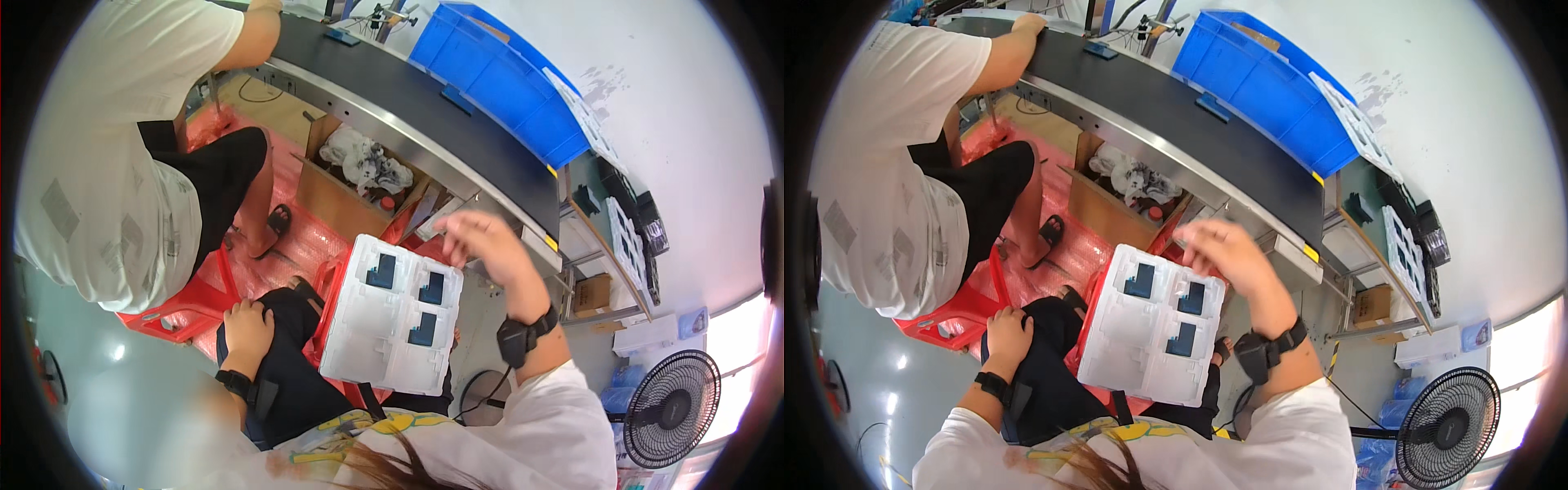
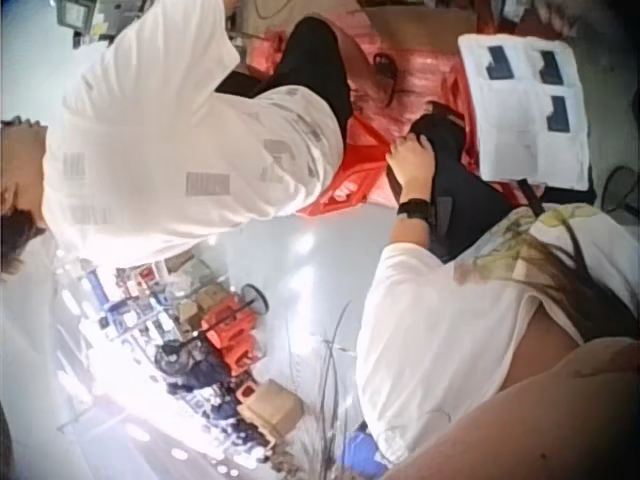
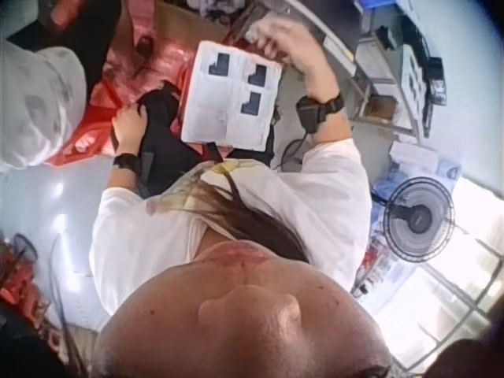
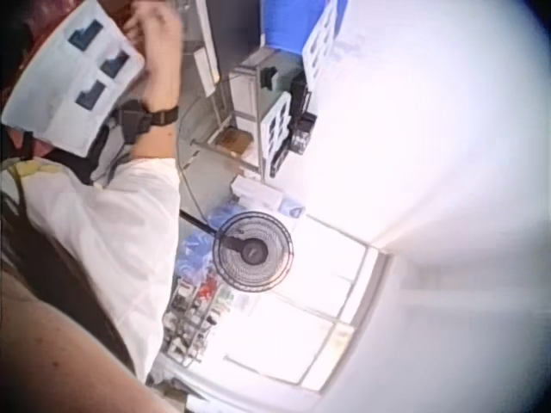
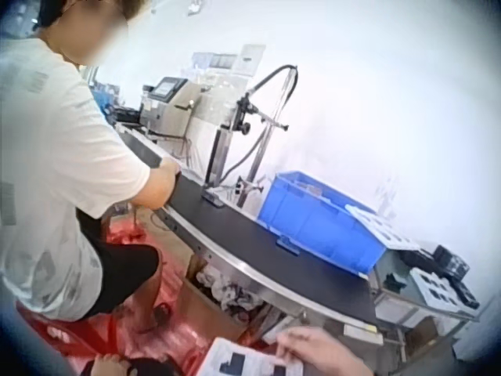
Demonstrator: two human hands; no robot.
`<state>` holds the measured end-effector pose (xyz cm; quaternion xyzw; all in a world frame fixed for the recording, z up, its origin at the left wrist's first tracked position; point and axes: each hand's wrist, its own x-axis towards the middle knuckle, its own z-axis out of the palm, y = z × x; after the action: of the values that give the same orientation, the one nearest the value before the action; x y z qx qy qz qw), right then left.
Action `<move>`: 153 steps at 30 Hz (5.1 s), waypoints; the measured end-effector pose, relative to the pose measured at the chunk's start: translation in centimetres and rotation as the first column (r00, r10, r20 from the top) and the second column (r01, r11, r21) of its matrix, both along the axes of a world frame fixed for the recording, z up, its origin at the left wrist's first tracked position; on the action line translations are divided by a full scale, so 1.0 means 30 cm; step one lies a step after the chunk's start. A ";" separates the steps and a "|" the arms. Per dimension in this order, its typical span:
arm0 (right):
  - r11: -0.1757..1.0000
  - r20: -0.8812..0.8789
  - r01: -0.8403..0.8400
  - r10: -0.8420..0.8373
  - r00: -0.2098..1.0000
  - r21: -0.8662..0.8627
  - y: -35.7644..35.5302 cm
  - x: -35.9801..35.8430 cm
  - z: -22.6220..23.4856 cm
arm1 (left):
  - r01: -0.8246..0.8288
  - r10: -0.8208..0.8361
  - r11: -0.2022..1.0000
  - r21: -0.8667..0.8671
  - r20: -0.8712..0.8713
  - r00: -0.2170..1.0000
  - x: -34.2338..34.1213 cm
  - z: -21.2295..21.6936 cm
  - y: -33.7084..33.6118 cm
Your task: Placing electronic components into plastic trays and moving them along an assembly line conveyor.
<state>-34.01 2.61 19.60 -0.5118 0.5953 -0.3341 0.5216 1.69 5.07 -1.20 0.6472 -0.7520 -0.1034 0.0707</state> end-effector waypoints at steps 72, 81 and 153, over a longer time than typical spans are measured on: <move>0.632 -0.151 0.457 -0.673 0.724 -0.626 -0.470 -0.639 0.054 | 0.832 -0.829 0.553 -0.050 0.066 0.555 -0.515 -0.096 -0.026; 0.966 -0.425 -0.220 0.258 0.867 0.137 0.264 -0.122 -0.263 | 0.801 -0.793 0.592 -0.090 -0.238 0.560 -0.453 -0.014 -0.040; 0.884 -0.590 -0.375 0.150 0.793 -0.279 0.197 -0.014 -0.060 | 0.386 -0.569 0.641 -0.663 -0.073 0.819 -0.536 0.656 -0.906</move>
<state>-34.43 8.50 17.78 -0.7567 0.5646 -0.2040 0.2590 -14.37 -22.11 18.47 0.3411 -0.8700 0.0463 0.3530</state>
